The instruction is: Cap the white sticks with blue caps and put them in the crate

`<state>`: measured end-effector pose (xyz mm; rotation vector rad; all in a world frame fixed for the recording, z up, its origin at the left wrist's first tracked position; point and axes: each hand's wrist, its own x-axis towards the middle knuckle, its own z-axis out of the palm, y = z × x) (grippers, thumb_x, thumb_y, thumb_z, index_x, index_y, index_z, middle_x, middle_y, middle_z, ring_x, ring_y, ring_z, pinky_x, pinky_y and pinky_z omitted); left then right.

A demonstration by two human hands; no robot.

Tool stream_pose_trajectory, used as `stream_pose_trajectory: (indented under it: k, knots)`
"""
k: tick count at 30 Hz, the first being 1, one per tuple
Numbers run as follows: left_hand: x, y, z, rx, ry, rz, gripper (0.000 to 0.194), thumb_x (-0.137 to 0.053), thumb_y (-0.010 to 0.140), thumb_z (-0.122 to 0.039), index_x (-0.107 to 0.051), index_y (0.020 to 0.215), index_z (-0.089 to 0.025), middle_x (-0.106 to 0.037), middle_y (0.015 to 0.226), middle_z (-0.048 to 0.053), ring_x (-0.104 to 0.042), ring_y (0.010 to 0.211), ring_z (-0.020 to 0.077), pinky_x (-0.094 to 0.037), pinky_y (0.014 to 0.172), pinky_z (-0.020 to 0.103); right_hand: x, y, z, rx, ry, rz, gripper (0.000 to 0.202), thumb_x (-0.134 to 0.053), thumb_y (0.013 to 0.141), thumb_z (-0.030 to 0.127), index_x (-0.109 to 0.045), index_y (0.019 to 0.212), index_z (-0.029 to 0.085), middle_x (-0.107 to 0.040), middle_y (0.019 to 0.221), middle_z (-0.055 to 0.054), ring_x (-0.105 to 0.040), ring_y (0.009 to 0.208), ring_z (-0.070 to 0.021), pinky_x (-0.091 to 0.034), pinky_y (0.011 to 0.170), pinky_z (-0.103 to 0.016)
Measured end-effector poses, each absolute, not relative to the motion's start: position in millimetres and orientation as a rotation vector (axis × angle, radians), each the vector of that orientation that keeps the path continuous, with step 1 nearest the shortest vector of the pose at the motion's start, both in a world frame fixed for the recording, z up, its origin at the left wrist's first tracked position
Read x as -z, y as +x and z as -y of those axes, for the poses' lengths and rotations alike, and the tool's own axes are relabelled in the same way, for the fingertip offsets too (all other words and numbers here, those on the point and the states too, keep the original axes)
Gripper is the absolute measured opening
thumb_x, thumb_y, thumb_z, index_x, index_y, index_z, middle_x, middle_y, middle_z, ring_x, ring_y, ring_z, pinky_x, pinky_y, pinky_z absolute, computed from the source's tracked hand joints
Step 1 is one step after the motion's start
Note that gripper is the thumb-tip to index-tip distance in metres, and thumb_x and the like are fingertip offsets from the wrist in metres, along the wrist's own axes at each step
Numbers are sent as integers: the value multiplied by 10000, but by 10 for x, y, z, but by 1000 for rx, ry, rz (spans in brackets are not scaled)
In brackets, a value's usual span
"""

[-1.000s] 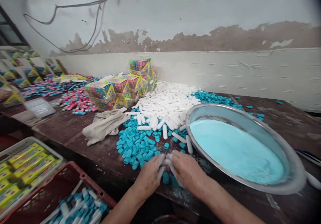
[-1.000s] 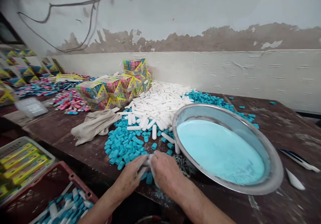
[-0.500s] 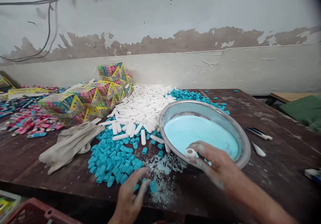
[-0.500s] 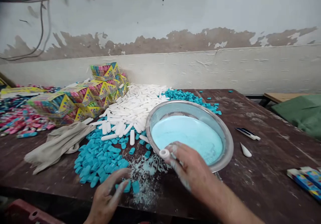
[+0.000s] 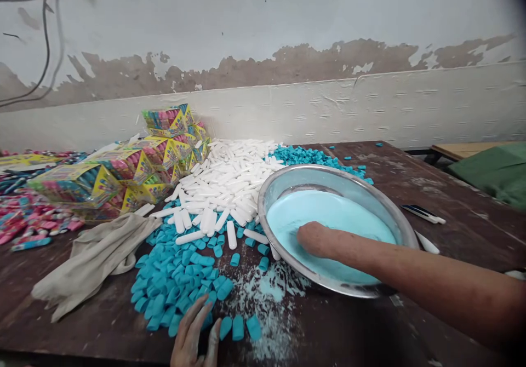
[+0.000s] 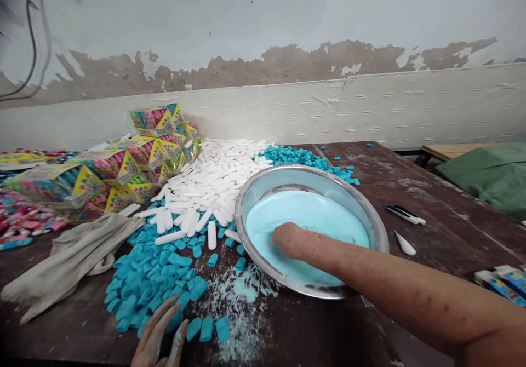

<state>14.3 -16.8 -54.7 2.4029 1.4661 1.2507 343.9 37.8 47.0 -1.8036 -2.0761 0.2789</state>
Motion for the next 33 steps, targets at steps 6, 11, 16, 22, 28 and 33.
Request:
stream_pose_trajectory:
  k: [6, 11, 16, 22, 28, 33]
  knots:
    - [551, 205, 222, -1310, 2210, -1546, 293, -473, 821, -273, -512, 1112, -268, -520, 1164, 50, -483, 1088, 251, -483, 815, 383, -595, 3444, -537, -800, -1769, 2225, 136, -530, 644, 123, -642, 717, 148, -637, 618, 1, -590, 581, -143, -435, 526, -209]
    - [554, 228, 233, -1332, 2163, -1571, 281, -472, 822, -284, -515, 1100, -277, -526, 1160, 47, -487, 1084, 262, -498, 793, 397, -713, 3684, -456, -936, -1721, 2292, 166, -499, 672, 129, -628, 777, 141, -655, 696, -22, -603, 660, -165, -444, 582, -234]
    - [547, 228, 231, -1330, 2171, -1569, 283, -477, 817, -281, -514, 1098, -285, -528, 1158, 48, -487, 1082, 259, -495, 799, 397, -648, 3585, -352, -370, -2022, 2551, 214, -475, 603, -37, -584, 520, 128, -640, 607, -91, -615, 653, -220, -418, 645, -317]
    - [553, 207, 219, -1358, 2219, -1514, 288, -503, 801, -256, -518, 1088, -263, -533, 1151, 47, -491, 1081, 251, -470, 829, 386, -578, 3373, -473, -519, -1863, 2519, 179, -499, 635, 32, -627, 682, 148, -652, 697, -44, -604, 698, -182, -421, 639, -259]
    - [572, 199, 216, -1340, 2207, -1552, 284, -490, 812, -273, -518, 1094, -265, -531, 1150, 54, -493, 1077, 249, -462, 844, 381, -763, 3637, -475, -1138, -1594, 2161, 143, -482, 692, 179, -596, 766, 136, -618, 664, 5, -563, 627, -131, -437, 584, -214]
    - [561, 207, 229, -1354, 2214, -1517, 281, -491, 807, -266, -520, 1087, -255, -533, 1145, 52, -491, 1077, 249, -468, 828, 376, -754, 3701, -422, -457, -1993, 2574, 138, -525, 593, 56, -625, 631, 143, -629, 593, -38, -578, 586, -175, -404, 562, -254]
